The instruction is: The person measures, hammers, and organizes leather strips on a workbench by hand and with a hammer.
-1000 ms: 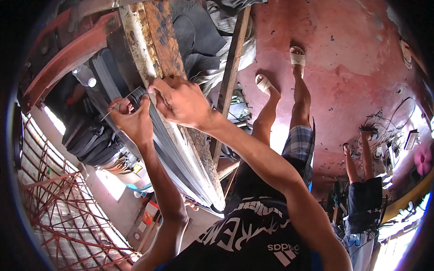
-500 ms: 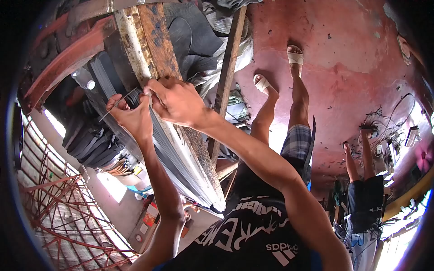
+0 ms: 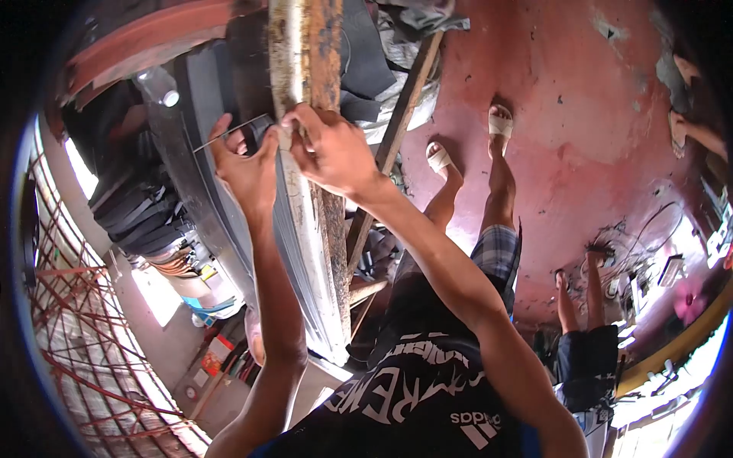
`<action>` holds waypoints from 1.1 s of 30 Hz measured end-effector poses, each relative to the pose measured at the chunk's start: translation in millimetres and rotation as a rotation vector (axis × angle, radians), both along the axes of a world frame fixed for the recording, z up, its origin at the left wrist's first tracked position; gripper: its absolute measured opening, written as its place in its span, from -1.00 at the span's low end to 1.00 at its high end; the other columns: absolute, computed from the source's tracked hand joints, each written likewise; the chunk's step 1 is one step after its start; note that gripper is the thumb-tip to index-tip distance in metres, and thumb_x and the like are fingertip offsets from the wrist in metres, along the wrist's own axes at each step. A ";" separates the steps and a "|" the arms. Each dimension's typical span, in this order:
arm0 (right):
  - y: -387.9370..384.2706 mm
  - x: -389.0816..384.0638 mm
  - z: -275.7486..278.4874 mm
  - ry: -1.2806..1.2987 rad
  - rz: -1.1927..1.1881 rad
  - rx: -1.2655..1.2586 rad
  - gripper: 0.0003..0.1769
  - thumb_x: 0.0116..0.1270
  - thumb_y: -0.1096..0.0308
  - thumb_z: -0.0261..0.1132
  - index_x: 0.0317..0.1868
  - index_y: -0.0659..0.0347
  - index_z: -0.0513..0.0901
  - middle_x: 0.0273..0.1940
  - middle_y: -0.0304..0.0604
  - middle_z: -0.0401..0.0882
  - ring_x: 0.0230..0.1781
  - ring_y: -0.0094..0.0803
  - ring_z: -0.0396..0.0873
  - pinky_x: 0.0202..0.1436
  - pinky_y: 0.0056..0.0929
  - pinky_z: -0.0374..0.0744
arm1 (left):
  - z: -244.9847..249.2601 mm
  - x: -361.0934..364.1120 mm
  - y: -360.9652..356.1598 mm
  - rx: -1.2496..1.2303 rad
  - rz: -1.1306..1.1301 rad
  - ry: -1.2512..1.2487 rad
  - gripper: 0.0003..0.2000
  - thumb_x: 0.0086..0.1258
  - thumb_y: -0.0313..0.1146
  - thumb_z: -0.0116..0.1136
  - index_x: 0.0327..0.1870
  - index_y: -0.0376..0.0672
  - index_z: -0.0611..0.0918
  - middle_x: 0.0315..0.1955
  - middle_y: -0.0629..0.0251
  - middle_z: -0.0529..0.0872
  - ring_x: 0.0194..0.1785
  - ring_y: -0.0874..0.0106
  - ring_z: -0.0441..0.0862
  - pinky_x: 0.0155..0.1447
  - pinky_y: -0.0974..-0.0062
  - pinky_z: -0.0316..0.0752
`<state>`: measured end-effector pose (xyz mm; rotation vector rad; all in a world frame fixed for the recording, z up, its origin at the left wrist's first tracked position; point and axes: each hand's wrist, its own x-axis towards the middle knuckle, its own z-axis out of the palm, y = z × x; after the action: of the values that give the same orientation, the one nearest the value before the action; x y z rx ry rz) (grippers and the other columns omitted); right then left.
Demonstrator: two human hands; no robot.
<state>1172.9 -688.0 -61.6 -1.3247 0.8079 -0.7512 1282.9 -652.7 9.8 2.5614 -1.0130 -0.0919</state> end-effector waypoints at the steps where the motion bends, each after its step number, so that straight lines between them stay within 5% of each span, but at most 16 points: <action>1: -6.2 -4.3 5.7 0.038 0.021 -0.028 -0.71 0.16 0.45 0.26 -0.08 0.11 0.52 -0.35 -0.09 0.62 -0.32 -0.08 0.65 -0.27 -0.16 0.61 | -3.6 4.8 5.1 -0.024 -0.030 0.027 -0.41 0.01 -0.41 0.51 0.13 -0.27 0.52 -0.23 0.00 0.70 -0.17 0.19 0.69 0.03 0.30 0.54; 3: -14.9 -5.8 7.9 0.075 0.005 -0.142 -0.76 0.18 0.45 0.27 -0.11 0.12 0.59 -0.28 -0.09 0.63 -0.27 -0.09 0.65 -0.24 -0.16 0.62 | -2.8 10.3 11.4 0.055 -0.013 0.029 -0.54 0.00 -0.32 0.54 -0.10 -0.37 0.66 -0.26 0.02 0.74 -0.19 0.21 0.71 -0.03 0.33 0.55; 6: -31.9 -3.5 17.1 0.173 -0.026 -0.289 -0.78 0.21 0.45 0.27 -0.11 0.11 0.66 -0.23 -0.10 0.62 -0.24 -0.10 0.64 -0.22 -0.16 0.63 | 2.7 9.1 13.9 0.117 -0.052 -0.041 -0.55 0.15 -0.27 0.48 -0.04 -0.42 0.65 -0.29 0.12 0.76 -0.24 0.42 0.69 -0.11 0.47 0.56; 12: -47.5 20.1 10.6 0.146 -0.046 -0.538 -0.76 0.20 0.45 0.32 -0.12 0.03 0.74 -0.22 -0.25 0.62 -0.26 -0.24 0.64 -0.27 -0.32 0.66 | 5.6 8.6 11.2 0.061 0.013 0.115 -0.55 0.15 -0.32 0.47 -0.04 -0.50 0.64 -0.28 0.05 0.78 -0.25 0.44 0.71 -0.12 0.45 0.57; 14: -50.1 21.1 9.1 0.136 -0.011 -0.638 -0.75 0.14 0.46 0.34 -0.15 0.00 0.75 -0.22 -0.29 0.63 -0.26 -0.29 0.64 -0.25 -0.37 0.66 | 2.4 11.5 11.8 0.058 0.012 0.089 -0.58 0.07 -0.26 0.48 -0.09 -0.34 0.69 -0.38 -0.10 0.72 -0.34 0.08 0.73 -0.23 0.31 0.56; 17: -51.7 23.7 9.4 0.141 0.037 -0.717 -0.74 0.09 0.47 0.35 -0.19 -0.02 0.76 -0.23 -0.35 0.63 -0.25 -0.32 0.63 -0.20 -0.39 0.64 | 3.4 11.3 9.4 0.087 -0.002 0.098 -0.61 0.07 -0.25 0.47 -0.12 -0.30 0.70 -0.38 -0.09 0.72 -0.35 0.05 0.71 -0.24 0.27 0.53; 21: -50.3 25.3 11.7 0.137 0.053 -0.688 -0.74 0.09 0.47 0.35 -0.20 -0.03 0.76 -0.26 -0.39 0.63 -0.25 -0.33 0.62 -0.15 -0.38 0.63 | 2.6 6.3 6.0 0.099 0.031 0.066 -0.63 0.07 -0.27 0.46 -0.15 -0.30 0.70 -0.33 -0.04 0.72 -0.30 0.05 0.70 -0.18 0.24 0.54; 23: -50.1 25.4 11.6 0.189 0.100 -0.632 -0.76 0.07 0.38 0.35 -0.21 -0.05 0.76 -0.18 -0.40 0.66 -0.16 -0.30 0.62 -0.08 -0.36 0.62 | 2.5 2.1 2.0 0.132 -0.045 -0.143 -0.71 0.08 -0.32 0.45 -0.21 -0.26 0.72 -0.29 0.03 0.75 -0.23 0.14 0.73 -0.13 0.27 0.56; 30: -55.4 22.1 18.3 0.156 0.150 -0.598 -0.78 0.17 0.44 0.29 -0.17 0.06 0.75 -0.24 -0.30 0.67 -0.22 -0.21 0.63 -0.12 -0.30 0.62 | 4.0 -4.7 -3.1 0.116 0.035 -0.040 -0.66 0.02 -0.35 0.47 -0.15 -0.22 0.69 -0.18 0.09 0.72 -0.15 0.09 0.68 -0.07 0.23 0.57; 33: -59.4 21.5 19.4 0.176 0.221 -0.616 -0.73 0.15 0.40 0.31 -0.10 0.06 0.72 -0.20 -0.21 0.66 -0.15 -0.17 0.62 -0.06 -0.25 0.61 | -14.5 -2.7 1.2 0.137 0.060 -0.050 -0.71 0.11 -0.27 0.33 -0.16 -0.19 0.68 -0.17 0.09 0.72 -0.07 0.09 0.67 0.00 0.14 0.56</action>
<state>1194.4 -747.4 -42.2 -2.0187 0.5670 -0.7409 1280.3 -651.5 -4.7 2.7284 -0.9778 -0.0834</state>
